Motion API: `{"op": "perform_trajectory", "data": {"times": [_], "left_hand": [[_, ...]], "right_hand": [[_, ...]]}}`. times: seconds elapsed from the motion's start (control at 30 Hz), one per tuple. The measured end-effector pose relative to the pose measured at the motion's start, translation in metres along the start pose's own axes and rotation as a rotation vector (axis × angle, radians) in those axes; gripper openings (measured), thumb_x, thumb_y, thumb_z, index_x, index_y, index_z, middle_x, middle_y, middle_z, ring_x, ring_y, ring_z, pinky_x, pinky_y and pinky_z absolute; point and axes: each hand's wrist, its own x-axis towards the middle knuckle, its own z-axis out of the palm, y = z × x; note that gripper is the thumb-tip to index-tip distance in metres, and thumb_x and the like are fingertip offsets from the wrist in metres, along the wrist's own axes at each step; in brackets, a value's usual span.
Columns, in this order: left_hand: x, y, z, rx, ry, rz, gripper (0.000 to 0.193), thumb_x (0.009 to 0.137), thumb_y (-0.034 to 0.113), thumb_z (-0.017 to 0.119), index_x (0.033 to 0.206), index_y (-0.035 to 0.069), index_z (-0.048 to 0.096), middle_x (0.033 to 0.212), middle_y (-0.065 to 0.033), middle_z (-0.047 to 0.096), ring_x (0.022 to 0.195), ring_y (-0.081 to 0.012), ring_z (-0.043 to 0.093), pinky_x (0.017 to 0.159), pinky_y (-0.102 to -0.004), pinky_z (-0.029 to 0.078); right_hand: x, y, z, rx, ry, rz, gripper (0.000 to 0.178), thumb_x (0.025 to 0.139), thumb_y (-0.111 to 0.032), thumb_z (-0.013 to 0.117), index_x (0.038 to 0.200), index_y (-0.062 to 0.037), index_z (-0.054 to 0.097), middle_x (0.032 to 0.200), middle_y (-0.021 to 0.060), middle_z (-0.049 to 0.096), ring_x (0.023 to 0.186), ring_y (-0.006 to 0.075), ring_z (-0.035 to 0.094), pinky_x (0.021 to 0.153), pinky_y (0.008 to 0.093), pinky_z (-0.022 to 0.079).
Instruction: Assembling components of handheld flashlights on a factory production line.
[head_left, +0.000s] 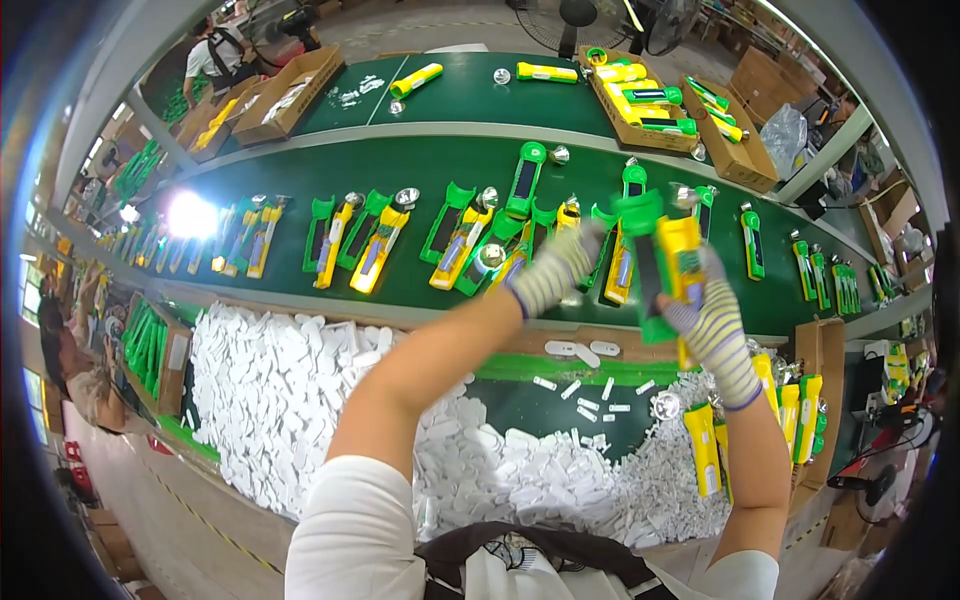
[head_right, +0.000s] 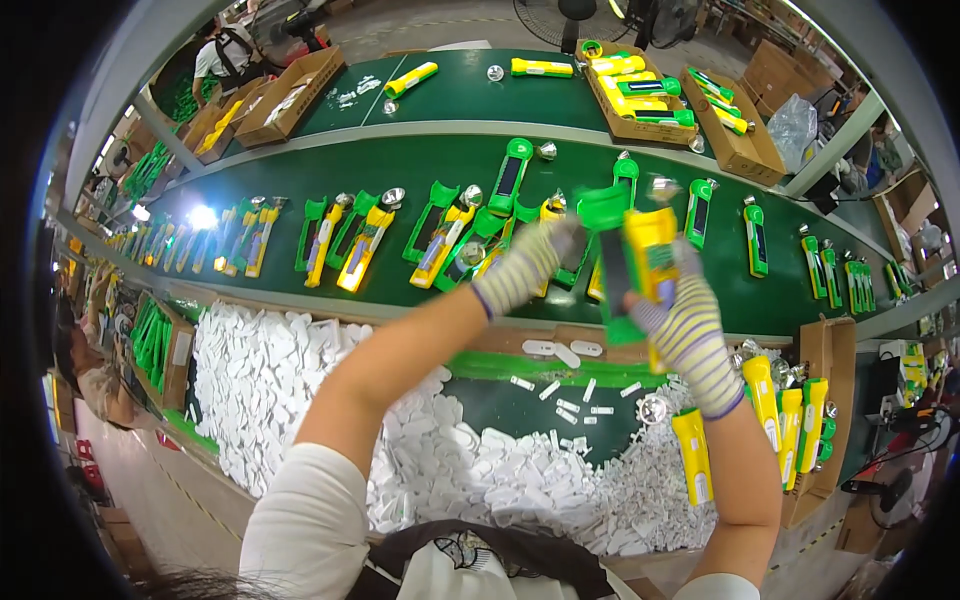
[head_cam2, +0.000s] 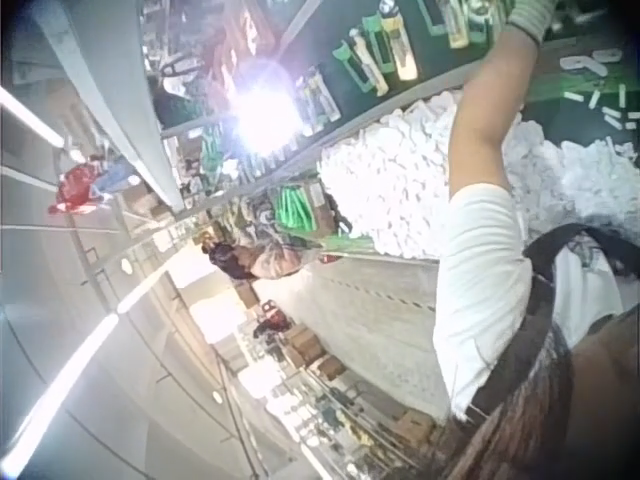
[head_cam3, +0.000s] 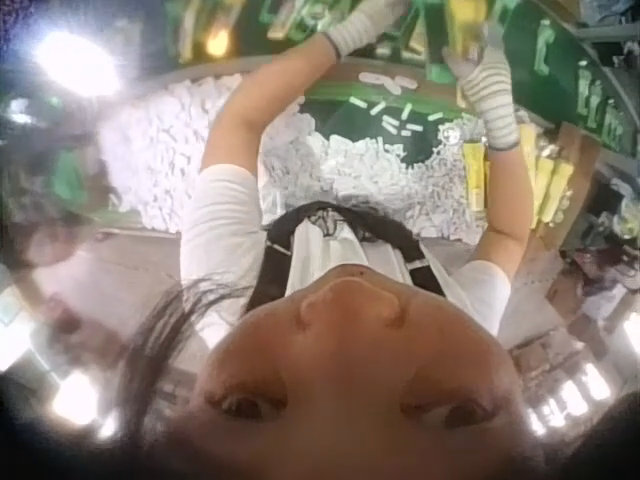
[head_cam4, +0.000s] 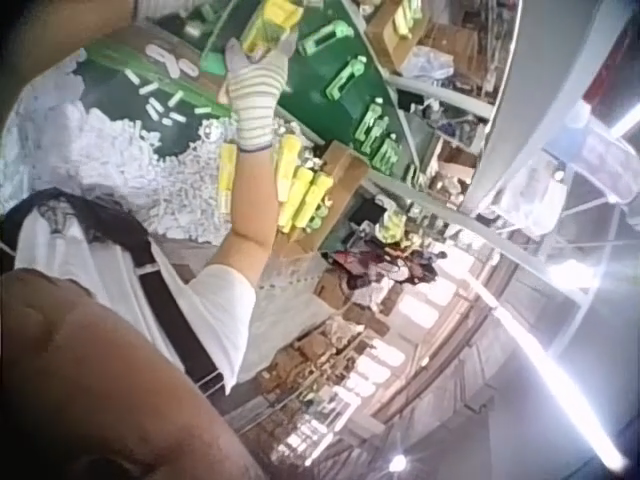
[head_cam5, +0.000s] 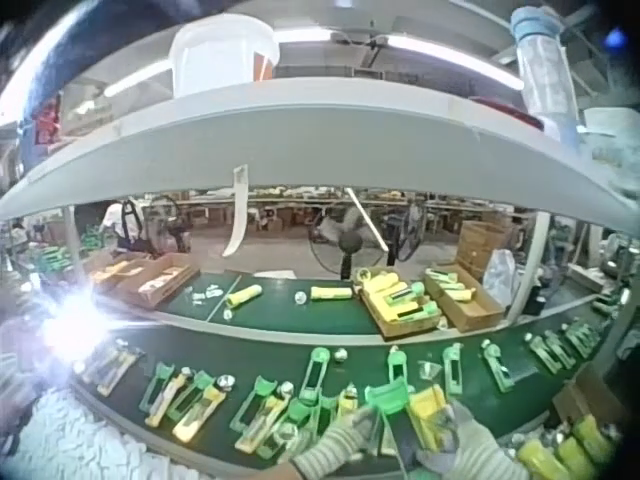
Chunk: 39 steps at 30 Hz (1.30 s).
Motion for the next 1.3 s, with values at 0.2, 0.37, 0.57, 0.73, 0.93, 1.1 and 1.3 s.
{"op": "perform_trajectory", "data": {"times": [0.2,0.37,0.57,0.73,0.93,1.1,1.3], "left_hand": [[-0.195,0.120,0.071,-2.110,-0.266,-0.271,0.050,0.091,0.048,0.043,0.127,0.013,0.044,0.124,-0.0089,0.050,0.114,-0.0264,0.049,0.102,-0.0426,0.036],[-0.272,0.124,0.066,-1.954,0.004,-0.203,0.047,0.093,0.047,0.035,0.131,0.020,0.041,0.133,-0.0124,0.043,0.123,-0.0308,0.040,0.104,-0.0509,0.030],[-0.340,0.089,0.052,-1.863,0.220,-0.383,0.051,0.084,0.043,0.057,0.121,0.009,0.049,0.109,-0.0103,0.055,0.106,-0.0269,0.052,0.101,-0.0482,0.036],[-0.380,0.093,0.009,-1.629,0.326,-0.329,0.056,0.085,0.045,0.058,0.127,0.010,0.042,0.115,-0.0091,0.054,0.098,-0.0247,0.058,0.087,-0.0405,0.048],[-0.378,0.085,0.002,-1.711,0.262,-0.282,0.056,0.084,0.053,0.054,0.120,0.011,0.049,0.110,-0.0119,0.058,0.095,-0.0257,0.060,0.081,-0.0434,0.052],[-0.363,0.095,-0.001,-1.593,0.438,-0.482,0.063,0.075,0.058,0.063,0.114,0.010,0.051,0.084,-0.0073,0.057,0.071,-0.0212,0.059,0.067,-0.0362,0.052],[-0.362,0.094,-0.004,-1.604,0.370,-0.408,0.056,0.075,0.045,0.071,0.114,0.011,0.051,0.091,-0.0064,0.060,0.070,-0.0170,0.060,0.061,-0.0314,0.052]], "right_hand": [[-0.081,-0.037,0.035,-0.352,-0.384,0.143,0.081,0.073,-0.034,0.069,0.132,0.0074,0.033,0.121,0.0285,0.047,0.111,0.0344,0.050,0.094,0.0367,0.039],[-0.159,-0.067,0.076,-0.511,-0.304,-0.491,0.057,0.077,-0.045,0.061,0.114,-0.0025,0.054,0.087,0.0161,0.061,0.077,0.0346,0.059,0.069,0.0435,0.046],[-0.216,-0.046,0.142,-0.150,-0.478,-0.399,0.029,0.083,-0.031,0.060,0.093,-0.0041,0.059,0.075,0.0130,0.059,0.071,0.0271,0.062,0.063,0.0355,0.048],[-0.164,0.015,0.105,0.202,-0.564,0.213,0.027,0.088,-0.024,0.058,0.107,-0.0044,0.062,0.090,0.0063,0.064,0.079,0.0122,0.060,0.070,0.0248,0.047],[-0.137,0.034,0.135,-0.740,-0.563,-0.199,0.025,0.079,-0.033,0.062,0.095,-0.0155,0.069,0.098,0.0092,0.062,0.096,0.0311,0.056,0.081,0.0405,0.046],[-0.120,0.036,0.152,-0.611,-0.814,0.060,0.026,0.077,-0.032,0.065,0.092,-0.0102,0.067,0.089,0.0138,0.064,0.085,0.0315,0.060,0.077,0.0385,0.048],[-0.160,0.012,0.116,-0.691,-0.643,-0.564,0.035,0.073,-0.035,0.068,0.101,-0.0133,0.065,0.115,0.0139,0.057,0.112,0.0323,0.050,0.092,0.0426,0.041]]}}
